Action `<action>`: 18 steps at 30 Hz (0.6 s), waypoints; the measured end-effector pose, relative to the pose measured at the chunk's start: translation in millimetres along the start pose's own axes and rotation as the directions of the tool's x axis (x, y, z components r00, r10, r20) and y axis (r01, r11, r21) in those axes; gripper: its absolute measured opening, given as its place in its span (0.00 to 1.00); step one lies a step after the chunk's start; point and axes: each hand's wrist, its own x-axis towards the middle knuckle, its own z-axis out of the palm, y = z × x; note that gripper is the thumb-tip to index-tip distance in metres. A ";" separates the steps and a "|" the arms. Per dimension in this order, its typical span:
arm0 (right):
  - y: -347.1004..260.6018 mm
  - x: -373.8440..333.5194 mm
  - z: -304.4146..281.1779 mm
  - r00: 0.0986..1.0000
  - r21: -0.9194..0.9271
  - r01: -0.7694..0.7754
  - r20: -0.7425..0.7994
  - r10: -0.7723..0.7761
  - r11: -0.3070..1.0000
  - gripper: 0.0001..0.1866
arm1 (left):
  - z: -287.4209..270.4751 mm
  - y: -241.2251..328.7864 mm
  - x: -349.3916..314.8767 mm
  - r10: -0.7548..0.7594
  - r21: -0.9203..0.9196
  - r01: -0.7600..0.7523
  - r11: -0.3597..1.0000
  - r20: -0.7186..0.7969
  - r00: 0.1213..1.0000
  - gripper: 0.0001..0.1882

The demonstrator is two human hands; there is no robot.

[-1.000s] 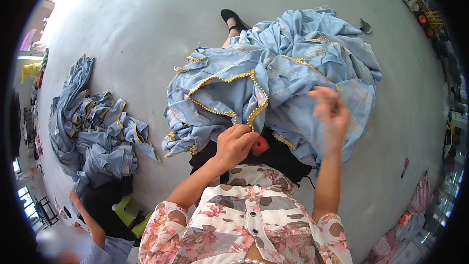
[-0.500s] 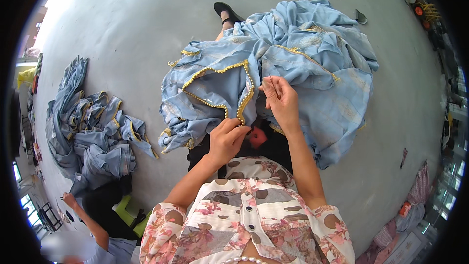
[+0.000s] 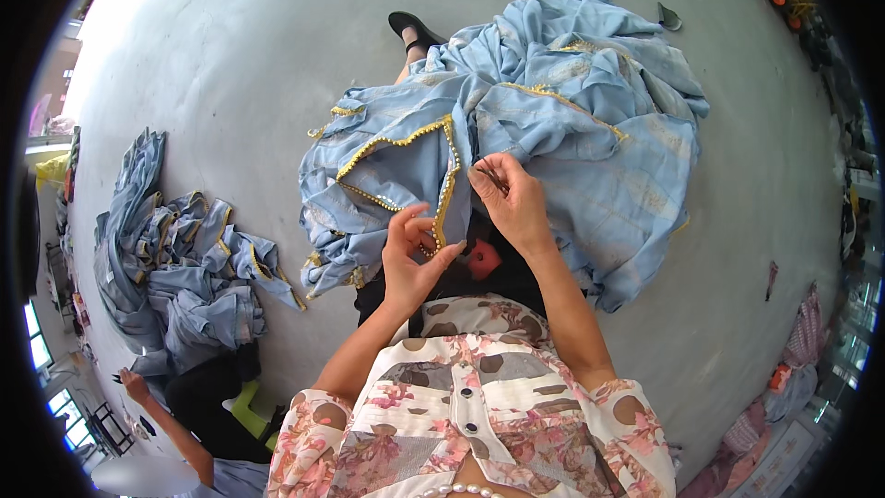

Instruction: The person uses small scissors to trim loose threads and excess fabric from the edges of a light blue garment with gold trim. They repeatedly lift and adjust sections of the fabric to access different areas while seated on the floor.

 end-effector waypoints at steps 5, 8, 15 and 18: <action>0.6 -10.5 3.6 0.999 -0.078 0.043 0.006 -0.043 0.996 0.17 | -7.6 -11.9 21.7 -0.407 -0.417 0.416 0.808 0.117 0.906 0.20; -7.9 -19.1 5.9 0.997 -0.195 0.082 0.022 -0.080 0.977 0.15 | -14.3 -24.7 25.3 -0.465 -0.605 0.452 0.656 0.148 0.873 0.14; -17.3 -15.5 22.2 0.930 -0.319 0.365 0.078 -0.360 0.875 0.15 | -15.7 -12.7 23.6 -0.483 -0.644 0.430 0.633 0.105 0.869 0.16; -18.7 -10.3 25.4 0.893 -0.391 0.441 0.099 -0.439 0.808 0.16 | -16.5 -10.0 22.8 -0.465 -0.657 0.425 0.622 0.126 0.876 0.18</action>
